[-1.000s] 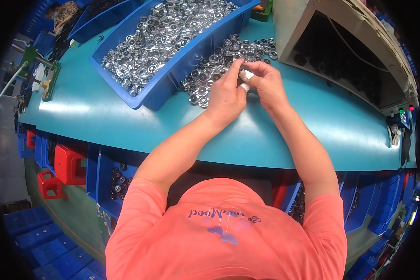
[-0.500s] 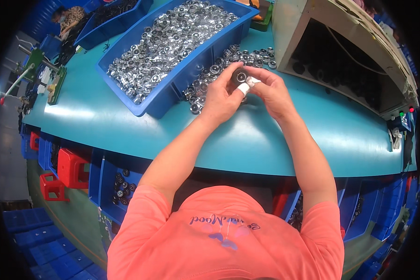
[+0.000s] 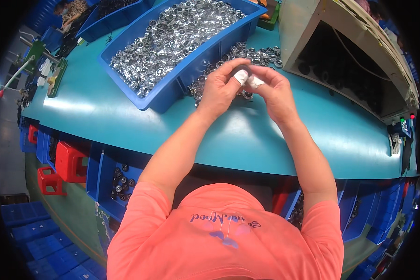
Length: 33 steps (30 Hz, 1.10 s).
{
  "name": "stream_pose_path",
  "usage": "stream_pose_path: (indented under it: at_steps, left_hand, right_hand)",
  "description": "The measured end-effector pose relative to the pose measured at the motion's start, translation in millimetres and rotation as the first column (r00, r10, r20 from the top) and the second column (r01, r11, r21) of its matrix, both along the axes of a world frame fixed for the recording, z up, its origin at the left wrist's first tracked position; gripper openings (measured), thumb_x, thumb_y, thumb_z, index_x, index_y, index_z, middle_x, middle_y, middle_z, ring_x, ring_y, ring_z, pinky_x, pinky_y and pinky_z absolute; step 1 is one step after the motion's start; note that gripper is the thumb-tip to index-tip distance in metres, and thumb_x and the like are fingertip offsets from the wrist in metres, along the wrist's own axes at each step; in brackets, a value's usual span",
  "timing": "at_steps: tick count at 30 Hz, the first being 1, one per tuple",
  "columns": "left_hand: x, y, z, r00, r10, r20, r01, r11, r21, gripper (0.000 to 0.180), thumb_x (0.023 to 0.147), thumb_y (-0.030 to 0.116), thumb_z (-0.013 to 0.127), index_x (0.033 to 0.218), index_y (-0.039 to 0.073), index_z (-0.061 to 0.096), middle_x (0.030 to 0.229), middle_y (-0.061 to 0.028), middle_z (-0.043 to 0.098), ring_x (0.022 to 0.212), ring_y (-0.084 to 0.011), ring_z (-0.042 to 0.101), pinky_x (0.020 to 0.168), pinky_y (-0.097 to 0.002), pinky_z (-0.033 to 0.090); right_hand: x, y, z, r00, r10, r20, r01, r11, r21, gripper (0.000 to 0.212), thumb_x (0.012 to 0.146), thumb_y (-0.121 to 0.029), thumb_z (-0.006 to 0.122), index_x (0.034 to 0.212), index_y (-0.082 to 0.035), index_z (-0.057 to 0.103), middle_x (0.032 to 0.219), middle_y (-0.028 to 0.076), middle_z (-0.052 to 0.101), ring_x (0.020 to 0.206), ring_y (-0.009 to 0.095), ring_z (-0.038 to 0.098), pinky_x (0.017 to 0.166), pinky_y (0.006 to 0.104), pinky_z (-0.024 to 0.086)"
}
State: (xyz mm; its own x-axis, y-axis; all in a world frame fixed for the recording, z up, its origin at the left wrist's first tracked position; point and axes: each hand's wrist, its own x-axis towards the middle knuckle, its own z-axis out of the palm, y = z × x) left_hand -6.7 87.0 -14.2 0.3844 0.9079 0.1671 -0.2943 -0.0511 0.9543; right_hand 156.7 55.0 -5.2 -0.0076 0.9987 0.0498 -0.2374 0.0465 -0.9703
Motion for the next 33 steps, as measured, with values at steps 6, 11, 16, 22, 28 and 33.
stream_pose_path:
  at_steps: [6,11,16,22,28,33]
  left_hand:
    - [5,0,-3,0.999,-0.035,0.004,0.035,0.997,0.075,0.056,0.086,0.001,0.068,0.14,0.01,0.052,0.11,0.001,0.067,0.084,-0.0024,0.057,0.059,-0.0172,0.043]
    - [5,-1,-2,1.0,-0.02,-0.02,0.022,0.995,0.093,0.052,0.087,0.001,0.066,0.137,0.009,0.054,0.109,0.0004,0.067,0.085,-0.003,0.059,0.059,-0.0175,0.044]
    - [4,-1,-3,0.999,-0.011,-0.046,0.015,0.996,0.088,0.05,0.086,0.002,0.066,0.135,0.009,0.054,0.108,0.0004,0.067,0.084,-0.0033,0.059,0.059,-0.0179,0.044]
    - [4,-3,-1,0.997,-0.016,-0.069,0.021,0.997,0.068,0.05,0.085,0.003,0.07,0.132,0.007,0.055,0.106,0.0,0.068,0.082,-0.0033,0.059,0.058,-0.0187,0.044]
    - [5,-3,-1,0.998,-0.001,-0.065,0.009,0.994,0.113,0.053,0.081,0.002,0.074,0.131,0.006,0.055,0.106,-0.0012,0.068,0.078,-0.003,0.059,0.054,-0.0193,0.042]
    - [-26,-22,23,0.951,0.139,-0.275,-0.075,0.97,0.231,0.052,0.082,0.004,0.072,0.132,0.001,0.056,0.113,-0.0065,0.067,0.102,-0.014,0.063,0.088,-0.0281,0.051]
  right_hand:
    - [13,7,0,0.995,0.038,-0.096,-0.043,0.997,-0.057,0.041,0.089,-0.015,0.07,0.123,0.005,0.061,0.112,0.011,0.067,0.099,0.017,0.066,0.088,0.0316,0.054]
    - [15,7,-2,0.994,0.053,-0.098,-0.058,0.997,-0.053,0.04,0.09,-0.014,0.068,0.124,0.004,0.061,0.111,0.011,0.068,0.095,0.016,0.066,0.086,0.0306,0.054]
    - [17,6,-2,0.994,0.065,-0.092,-0.07,0.997,-0.045,0.037,0.09,-0.014,0.067,0.123,0.004,0.062,0.107,0.01,0.069,0.09,0.015,0.067,0.083,0.03,0.055]
    - [23,5,2,0.992,-0.027,0.127,0.024,0.999,0.027,0.028,0.089,-0.008,0.064,0.115,0.001,0.069,0.101,0.007,0.07,0.085,0.014,0.067,0.074,0.0282,0.056]
    - [123,32,-7,0.242,-0.76,0.603,0.488,0.633,0.601,0.024,0.084,-0.018,0.069,0.107,-0.012,0.075,0.098,0.009,0.067,0.08,0.022,0.065,0.075,0.0331,0.052]
    - [155,50,-53,0.017,-0.518,0.855,0.445,0.77,0.457,0.048,0.079,-0.036,0.075,0.124,-0.02,0.068,0.125,0.014,0.059,0.121,0.034,0.054,0.103,0.0422,0.046]
